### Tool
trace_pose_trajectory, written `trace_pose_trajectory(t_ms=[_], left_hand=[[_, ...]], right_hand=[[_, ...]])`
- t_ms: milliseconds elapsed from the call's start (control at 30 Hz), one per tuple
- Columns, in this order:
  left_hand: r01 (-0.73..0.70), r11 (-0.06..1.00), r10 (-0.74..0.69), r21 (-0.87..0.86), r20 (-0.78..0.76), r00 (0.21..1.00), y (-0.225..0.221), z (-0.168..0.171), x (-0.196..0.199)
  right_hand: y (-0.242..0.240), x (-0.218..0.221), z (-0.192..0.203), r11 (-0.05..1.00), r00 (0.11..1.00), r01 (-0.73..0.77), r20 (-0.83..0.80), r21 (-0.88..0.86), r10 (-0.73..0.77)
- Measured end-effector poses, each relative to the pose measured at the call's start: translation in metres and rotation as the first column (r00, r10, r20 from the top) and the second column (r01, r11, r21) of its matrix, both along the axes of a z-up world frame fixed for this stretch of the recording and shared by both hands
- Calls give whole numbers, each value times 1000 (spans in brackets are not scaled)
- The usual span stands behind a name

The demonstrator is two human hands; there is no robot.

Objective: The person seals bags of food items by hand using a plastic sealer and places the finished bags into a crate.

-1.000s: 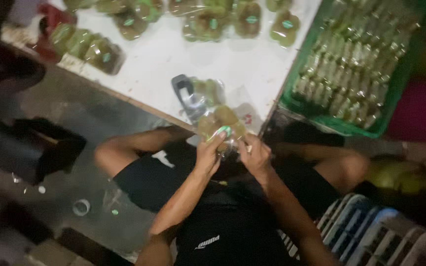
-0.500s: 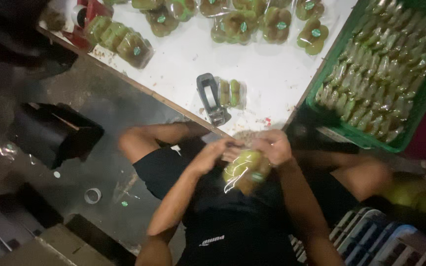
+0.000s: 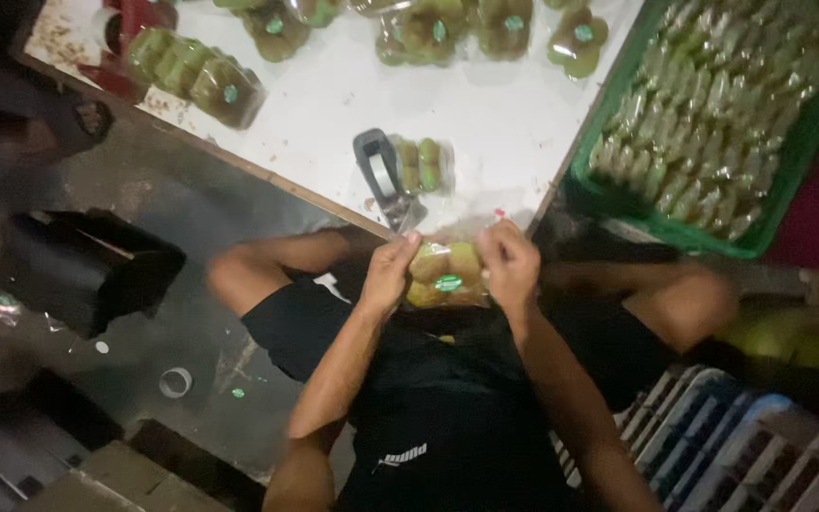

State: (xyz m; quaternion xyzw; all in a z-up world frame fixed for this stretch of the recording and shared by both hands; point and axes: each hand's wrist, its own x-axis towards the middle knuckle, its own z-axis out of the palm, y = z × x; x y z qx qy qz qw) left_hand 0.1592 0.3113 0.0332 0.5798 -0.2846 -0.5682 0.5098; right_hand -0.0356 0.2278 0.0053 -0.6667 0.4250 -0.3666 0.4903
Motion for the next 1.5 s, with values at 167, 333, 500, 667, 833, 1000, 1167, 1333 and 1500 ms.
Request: trace_pose_trajectory(t_ms=[167,333,500,667,833,1000,1167,1333,1500], left_hand=[[-153,983,129,-104,-204,970,-3,19,-14],[198,961,-124,-191,343,931,0,27,-17],[144,765,469,-627,697,543,-16,22,-28],[336,853,25,-398,675,737,1,5,-20],[184,976,-108,-119,468,877,-5,13,-20],[55,997,-71,52,415,907,-5,11,-23],[74,881,169,-467,458,872,4,2,-13],[41,995,-62,95,231,971,4,-23,0],[-152,985,170,-79,547,820,13,-50,-18]], right_hand=[[6,27,18,888,964,263,62,-377,-259],[20,28,-8,973,943,-143,275,-179,189],[10,-3,-47,857,837,-384,521,342,167],[-2,-9,18,893,749,-444,576,71,326],[-20,-17,21,882,887,-391,365,263,284],[2,-1,29,999,995,-45,-84,-1,45],[-8,-12,38,871,936,-348,-174,-348,305],[9,0,-16,989,889,-132,-435,60,145],[52,19,-76,948,975,-45,-193,315,110]])
